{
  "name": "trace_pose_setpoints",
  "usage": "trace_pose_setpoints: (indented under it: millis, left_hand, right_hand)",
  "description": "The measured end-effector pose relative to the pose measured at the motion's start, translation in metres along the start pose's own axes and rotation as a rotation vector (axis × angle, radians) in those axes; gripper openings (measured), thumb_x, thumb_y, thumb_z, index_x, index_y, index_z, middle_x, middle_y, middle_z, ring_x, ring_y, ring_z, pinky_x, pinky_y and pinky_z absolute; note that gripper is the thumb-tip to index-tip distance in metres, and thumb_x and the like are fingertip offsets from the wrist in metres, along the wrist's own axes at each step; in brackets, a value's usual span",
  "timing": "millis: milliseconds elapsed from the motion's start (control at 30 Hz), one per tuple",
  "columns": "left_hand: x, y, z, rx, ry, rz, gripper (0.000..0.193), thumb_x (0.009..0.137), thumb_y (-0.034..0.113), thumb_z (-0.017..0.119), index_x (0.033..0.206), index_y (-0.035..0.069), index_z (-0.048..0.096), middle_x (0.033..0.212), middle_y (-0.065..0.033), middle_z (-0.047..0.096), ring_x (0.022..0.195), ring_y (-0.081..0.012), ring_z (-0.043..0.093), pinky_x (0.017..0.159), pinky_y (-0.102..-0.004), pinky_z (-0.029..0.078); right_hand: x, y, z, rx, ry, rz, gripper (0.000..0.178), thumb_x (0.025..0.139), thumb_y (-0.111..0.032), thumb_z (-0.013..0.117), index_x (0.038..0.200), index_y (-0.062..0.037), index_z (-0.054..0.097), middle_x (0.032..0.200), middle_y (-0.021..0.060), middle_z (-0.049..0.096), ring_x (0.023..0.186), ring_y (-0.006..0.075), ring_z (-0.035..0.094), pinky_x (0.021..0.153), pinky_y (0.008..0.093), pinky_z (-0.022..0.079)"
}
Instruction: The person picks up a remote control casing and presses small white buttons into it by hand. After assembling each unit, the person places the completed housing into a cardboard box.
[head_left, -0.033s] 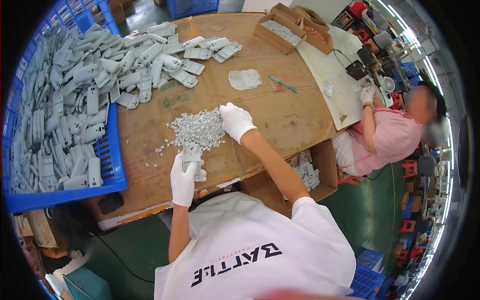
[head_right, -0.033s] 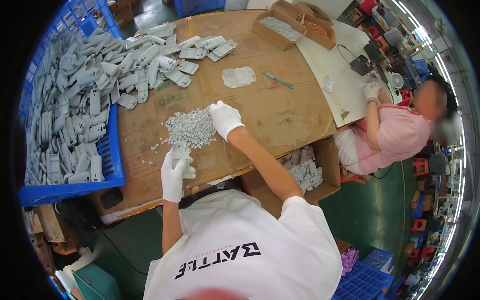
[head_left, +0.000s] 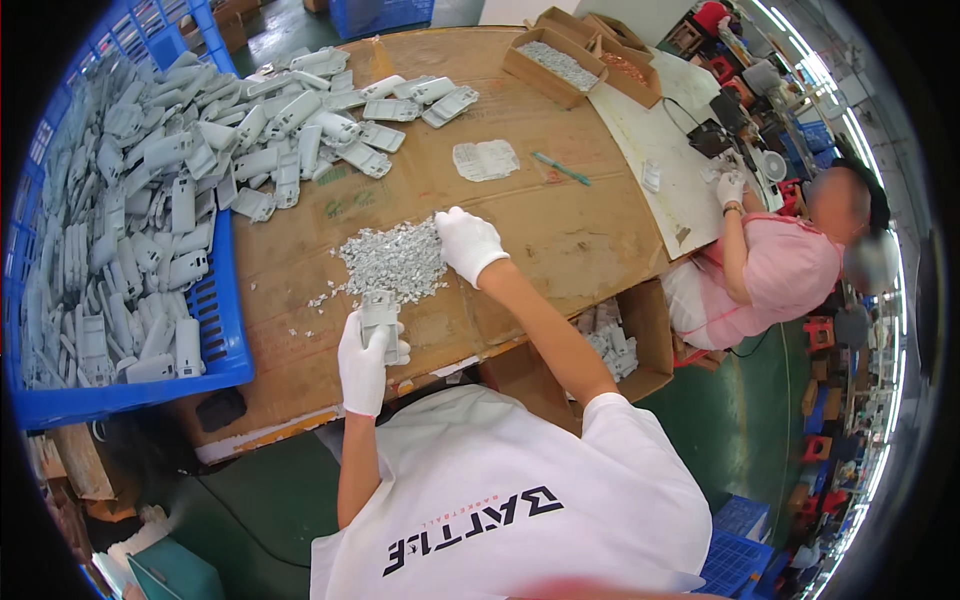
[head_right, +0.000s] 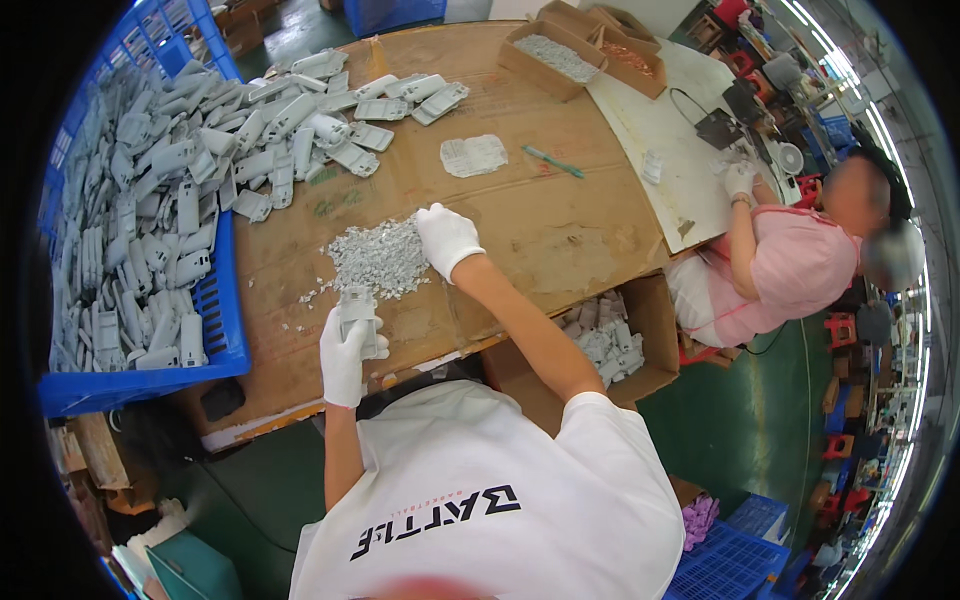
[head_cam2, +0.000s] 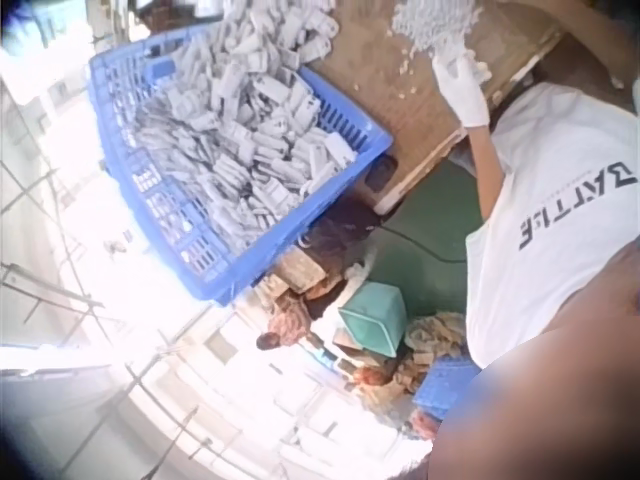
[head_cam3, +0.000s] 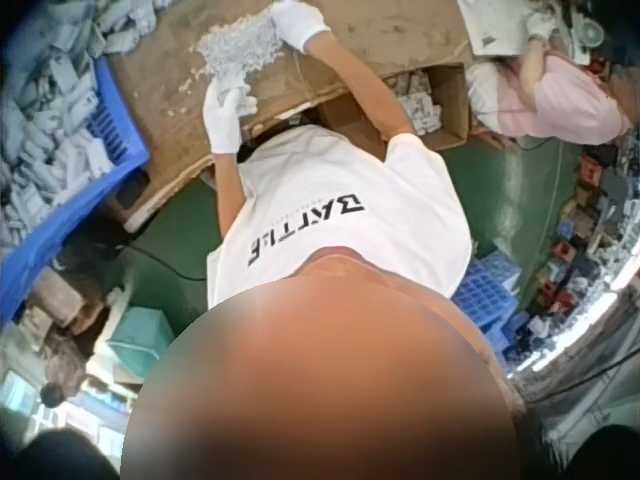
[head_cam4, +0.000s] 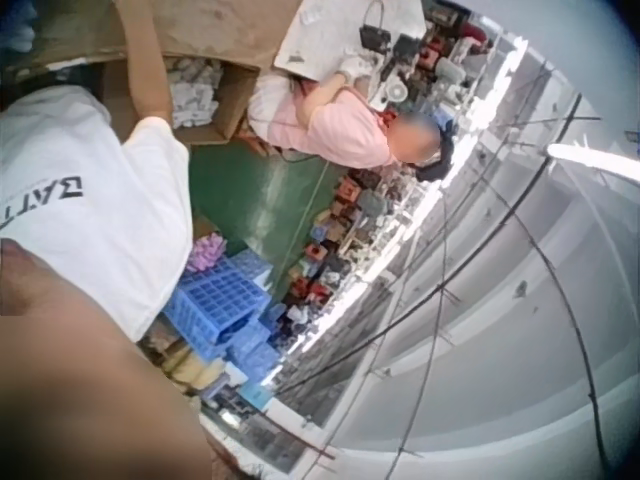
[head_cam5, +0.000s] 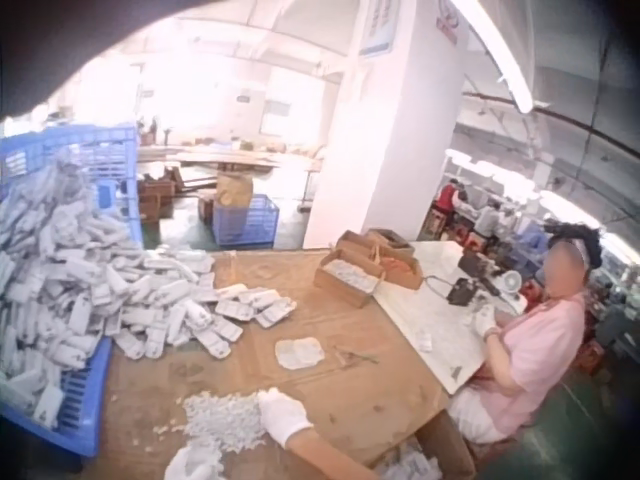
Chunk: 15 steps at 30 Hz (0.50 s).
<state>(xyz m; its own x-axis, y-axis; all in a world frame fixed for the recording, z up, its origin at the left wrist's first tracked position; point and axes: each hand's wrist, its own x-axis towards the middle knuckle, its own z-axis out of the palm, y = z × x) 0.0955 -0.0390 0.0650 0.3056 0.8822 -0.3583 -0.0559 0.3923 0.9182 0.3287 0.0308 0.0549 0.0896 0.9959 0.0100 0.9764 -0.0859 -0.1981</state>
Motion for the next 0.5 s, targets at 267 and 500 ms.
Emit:
trace_pose_setpoints:
  millis: [267, 500]
  left_hand:
    - [-0.001, -0.008, -0.001, -0.112, 0.11, 0.108, 0.029, 0.097, 0.005, 0.047, 0.124, 0.001, 0.057, 0.099, -0.0108, 0.07, 0.076, -0.0155, 0.068, 0.065, -0.0282, 0.056]
    - [0.0, 0.004, 0.008, -0.04, 0.159, 0.189, 0.045, 0.087, -0.002, 0.052, 0.132, -0.001, 0.047, 0.111, -0.0156, 0.067, 0.091, -0.0235, 0.072, 0.077, -0.0341, 0.059]
  right_hand:
    - [-0.006, 0.022, -0.001, -0.015, 0.283, -0.079, 0.01, 0.082, -0.01, 0.056, 0.088, -0.0031, 0.06, 0.092, 0.0153, 0.058, 0.094, 0.0302, 0.058, 0.083, 0.0402, 0.054]
    - [-0.035, -0.022, -0.022, 0.532, 0.508, -0.247, 0.013, 0.085, -0.004, 0.065, 0.098, -0.0066, 0.063, 0.093, 0.0116, 0.063, 0.085, 0.0301, 0.065, 0.073, 0.0409, 0.053]
